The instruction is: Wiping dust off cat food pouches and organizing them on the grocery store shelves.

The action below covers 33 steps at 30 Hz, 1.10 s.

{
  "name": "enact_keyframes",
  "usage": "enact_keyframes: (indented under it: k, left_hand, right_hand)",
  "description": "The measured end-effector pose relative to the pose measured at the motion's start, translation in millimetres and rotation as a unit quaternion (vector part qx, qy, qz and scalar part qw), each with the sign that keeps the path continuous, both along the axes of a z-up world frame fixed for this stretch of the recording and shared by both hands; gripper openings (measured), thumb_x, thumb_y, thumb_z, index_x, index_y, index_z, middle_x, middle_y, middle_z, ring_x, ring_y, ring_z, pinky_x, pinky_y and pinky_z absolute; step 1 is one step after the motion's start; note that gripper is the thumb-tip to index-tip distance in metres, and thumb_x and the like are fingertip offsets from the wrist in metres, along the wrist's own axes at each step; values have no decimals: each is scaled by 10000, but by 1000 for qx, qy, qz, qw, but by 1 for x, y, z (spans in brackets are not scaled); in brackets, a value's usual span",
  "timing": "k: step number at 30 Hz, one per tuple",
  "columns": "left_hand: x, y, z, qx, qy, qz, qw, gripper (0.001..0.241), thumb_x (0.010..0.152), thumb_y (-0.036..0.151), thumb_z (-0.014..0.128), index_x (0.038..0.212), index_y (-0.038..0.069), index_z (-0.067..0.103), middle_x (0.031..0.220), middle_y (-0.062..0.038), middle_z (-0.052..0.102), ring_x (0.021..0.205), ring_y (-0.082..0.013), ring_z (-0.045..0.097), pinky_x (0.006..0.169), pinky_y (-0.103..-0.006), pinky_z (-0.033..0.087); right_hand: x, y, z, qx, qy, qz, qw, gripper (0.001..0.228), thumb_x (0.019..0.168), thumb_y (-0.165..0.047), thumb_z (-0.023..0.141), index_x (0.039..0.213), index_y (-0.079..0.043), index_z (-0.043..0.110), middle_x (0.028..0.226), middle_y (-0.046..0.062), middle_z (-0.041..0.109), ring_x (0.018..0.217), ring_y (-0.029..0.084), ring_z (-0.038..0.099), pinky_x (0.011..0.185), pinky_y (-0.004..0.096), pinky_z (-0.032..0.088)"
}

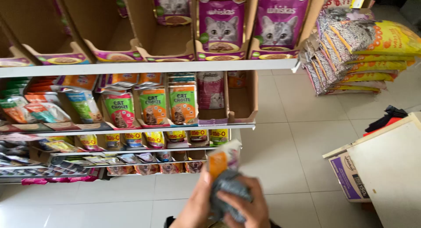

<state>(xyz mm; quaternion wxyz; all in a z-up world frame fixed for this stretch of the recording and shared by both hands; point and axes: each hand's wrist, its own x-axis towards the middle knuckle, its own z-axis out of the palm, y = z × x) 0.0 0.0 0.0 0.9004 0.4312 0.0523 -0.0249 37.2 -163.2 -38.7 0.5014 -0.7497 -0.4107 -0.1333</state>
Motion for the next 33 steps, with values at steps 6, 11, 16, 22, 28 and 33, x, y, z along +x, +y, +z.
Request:
enact_keyframes:
  k: [6, 11, 16, 22, 28, 33]
  left_hand:
    - [13, -31, 8, 234, -93, -33, 967, 683, 1062, 442, 249, 1593, 12, 242, 1684, -148, 271, 1561, -182, 195, 1247, -316, 120]
    - [42, -20, -12, 18, 110, 17, 994, 616, 1009, 573, 327, 1252, 96, 629, 915, -54, 567, 714, -156, 510, 610, -289, 448]
    - [48, -12, 15, -129, 191, 65, 971, 866, 924, 653, 329, 1322, -45, 651, 1159, -314, 734, 953, -421, 709, 808, -474, 589]
    - [30, -43, -42, -60, -79, 5, 995, 614, 1060, 233, 543, 1586, 19, 312, 1621, -133, 423, 1487, -220, 387, 1224, -355, 271]
    - [30, -18, -25, -9, 47, 1, 999, 538, 889, 255, 724, 1374, 47, 618, 1324, -150, 747, 1194, -275, 712, 1072, -435, 530]
    - [41, -22, -36, -9, 97, 81, 992, 329, 945, 204, 653, 1228, 38, 678, 1102, -149, 781, 885, -269, 744, 733, -395, 614]
  right_hand:
    - [50, -2, 66, 38, -76, -165, 983, 380, 867, -111, 601, 1236, -66, 679, 1344, 247, 506, 1272, 388, 577, 1122, 480, 499]
    - [37, -3, 27, -10, -121, -73, 990, 308, 947, -265, 623, 1230, -200, 724, 1316, 214, 617, 1142, 327, 655, 958, 418, 537]
    - [35, -6, 17, -27, -152, -23, 988, 278, 956, -268, 557, 1039, -292, 821, 1255, 138, 697, 916, 283, 617, 835, 365, 525]
    - [86, -22, 59, 29, -33, -140, 989, 315, 912, -118, 583, 1194, -92, 720, 1271, 188, 643, 1201, 351, 646, 1073, 431, 506]
    - [96, -14, 45, 231, 406, -278, 839, 503, 789, -95, 513, 1260, -39, 679, 1300, 134, 704, 1206, 229, 641, 1045, 316, 474]
    - [75, 4, 27, 328, 420, -28, 846, 849, 725, -212, 782, 1477, 16, 459, 1365, 209, 653, 1202, 289, 656, 1049, 410, 518]
